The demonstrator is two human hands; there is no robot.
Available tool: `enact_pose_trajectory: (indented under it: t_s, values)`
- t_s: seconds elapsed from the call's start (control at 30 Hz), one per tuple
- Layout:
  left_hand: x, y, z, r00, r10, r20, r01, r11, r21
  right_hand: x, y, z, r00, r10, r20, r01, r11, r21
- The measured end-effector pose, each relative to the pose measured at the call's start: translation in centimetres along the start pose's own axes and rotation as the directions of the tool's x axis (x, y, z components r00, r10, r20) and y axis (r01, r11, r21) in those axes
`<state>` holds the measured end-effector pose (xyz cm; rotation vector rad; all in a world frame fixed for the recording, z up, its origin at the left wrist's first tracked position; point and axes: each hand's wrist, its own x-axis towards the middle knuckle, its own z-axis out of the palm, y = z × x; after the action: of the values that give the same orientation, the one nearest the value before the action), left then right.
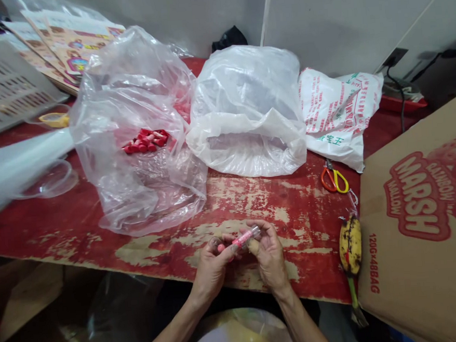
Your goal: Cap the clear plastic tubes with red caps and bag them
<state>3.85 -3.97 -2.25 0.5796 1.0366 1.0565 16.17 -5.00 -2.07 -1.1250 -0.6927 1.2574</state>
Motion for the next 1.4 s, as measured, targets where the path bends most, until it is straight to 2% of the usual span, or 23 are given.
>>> enact_pose_trajectory:
  t_s: [0.1,0.17,0.23,0.27,0.33,0.4,0.5,0.63,0.77,0.83,0.87,0.9,0.97,1.0,1.03,1.07,1.1,1.13,1.2,1.23,1.27,1.33,1.4]
  values:
    - [-0.2,0.0,-0.3,0.999,0.025,-0.041,-0.023,0.998,0.054,-0.2,0.3,-0.3,0.996,-0.091,-0.025,0.085,0.978,-0.19]
    - [-0.3,0.1,-0.5,0.999,-0.004,-0.038,0.007,0.998,0.057,0.0,-0.1,-0.9,0.976,-0.215,-0.004,0.196,0.896,-0.398]
    - [-0.3,0.3,-0.6,0.998,-0.045,-0.038,0.047,0.998,0.052,0.5,-0.7,-1.6,0.915,-0.396,0.081,0.364,0.718,-0.593]
    - [-0.3,0.4,-0.6,0.998,-0.052,-0.042,0.054,0.998,0.033,0.9,-0.9,-2.0,0.873,-0.461,0.161,0.443,0.609,-0.658]
    - [-0.2,0.6,-0.4,0.998,-0.034,-0.061,0.031,0.998,-0.06,1.7,-1.0,-2.7,0.804,-0.486,0.342,0.563,0.438,-0.701]
    - [-0.1,0.9,-0.3,0.998,0.001,-0.068,-0.014,0.981,-0.195,2.2,-0.7,-3.2,0.777,-0.451,0.44,0.611,0.372,-0.699]
    - [0.0,1.2,-0.1,1.0,-0.02,-0.02,0.011,0.936,-0.351,2.2,0.0,-3.4,0.783,-0.492,0.38,0.586,0.379,-0.716]
    - [0.3,1.3,-0.3,0.996,-0.082,0.046,0.094,0.879,-0.467,2.1,0.4,-3.3,0.825,-0.446,0.346,0.534,0.42,-0.734]
    - [0.3,0.6,0.1,0.997,-0.066,-0.04,0.044,0.909,-0.415,2.2,0.1,-3.8,0.819,-0.491,0.297,0.505,0.374,-0.778]
    - [0.1,-0.1,0.4,0.995,-0.074,-0.068,0.043,0.923,-0.383,1.9,-0.2,-4.0,0.841,-0.418,0.344,0.5,0.354,-0.791]
    - [0.1,-0.3,0.5,0.995,-0.095,-0.044,0.071,0.922,-0.382,1.7,-0.3,-4.1,0.863,-0.366,0.349,0.476,0.354,-0.805]
    - [0.2,-0.6,0.5,0.995,-0.1,-0.01,0.088,0.915,-0.394,1.5,-0.5,-4.0,0.9,-0.307,0.308,0.411,0.37,-0.833]
    - [0.4,-0.8,0.2,0.998,-0.07,0.005,0.066,0.904,-0.422,0.9,-0.8,-3.7,0.953,-0.236,0.192,0.291,0.52,-0.803]
    - [0.5,-0.8,-0.1,0.998,-0.054,0.016,0.055,0.898,-0.436,0.6,-1.0,-3.5,0.964,-0.193,0.185,0.263,0.572,-0.777]
    - [0.5,-0.8,-0.3,0.998,-0.045,0.04,0.059,0.89,-0.453,0.3,-1.1,-3.1,0.966,-0.157,0.207,0.26,0.584,-0.769]
    - [0.4,-0.8,-0.5,0.995,-0.05,0.085,0.084,0.875,-0.476,0.0,-1.2,-2.6,0.952,-0.136,0.273,0.301,0.563,-0.769]
    - [0.3,-0.7,-0.6,0.988,-0.064,0.144,0.129,0.853,-0.506,-0.2,-1.3,-2.0,0.92,-0.152,0.362,0.388,0.501,-0.774]
    - [0.2,-0.6,-0.8,0.975,-0.081,0.206,0.182,0.823,-0.538,-0.3,-1.3,-1.3,0.866,-0.188,0.463,0.497,0.407,-0.766]
    - [-0.1,-0.3,-1.4,0.953,-0.094,0.29,0.254,0.77,-0.586,-0.1,-1.1,0.0,0.719,-0.263,0.643,0.693,0.21,-0.689]
    - [-0.4,0.0,-1.9,0.947,-0.094,0.307,0.265,0.766,-0.585,0.2,-1.0,0.5,0.656,-0.291,0.696,0.75,0.147,-0.645]
    - [-0.7,0.5,-2.6,0.948,-0.092,0.306,0.259,0.779,-0.57,0.5,-0.9,0.9,0.621,-0.317,0.717,0.775,0.116,-0.621]
    - [-1.7,1.7,-5.1,0.964,-0.076,0.255,0.201,0.837,-0.509,1.3,-0.8,0.9,0.604,-0.315,0.732,0.789,0.105,-0.606]
    - [-3.2,3.3,-8.9,0.994,-0.031,0.1,0.072,0.894,-0.442,2.2,-0.6,-0.1,0.591,-0.305,0.747,0.797,0.077,-0.599]
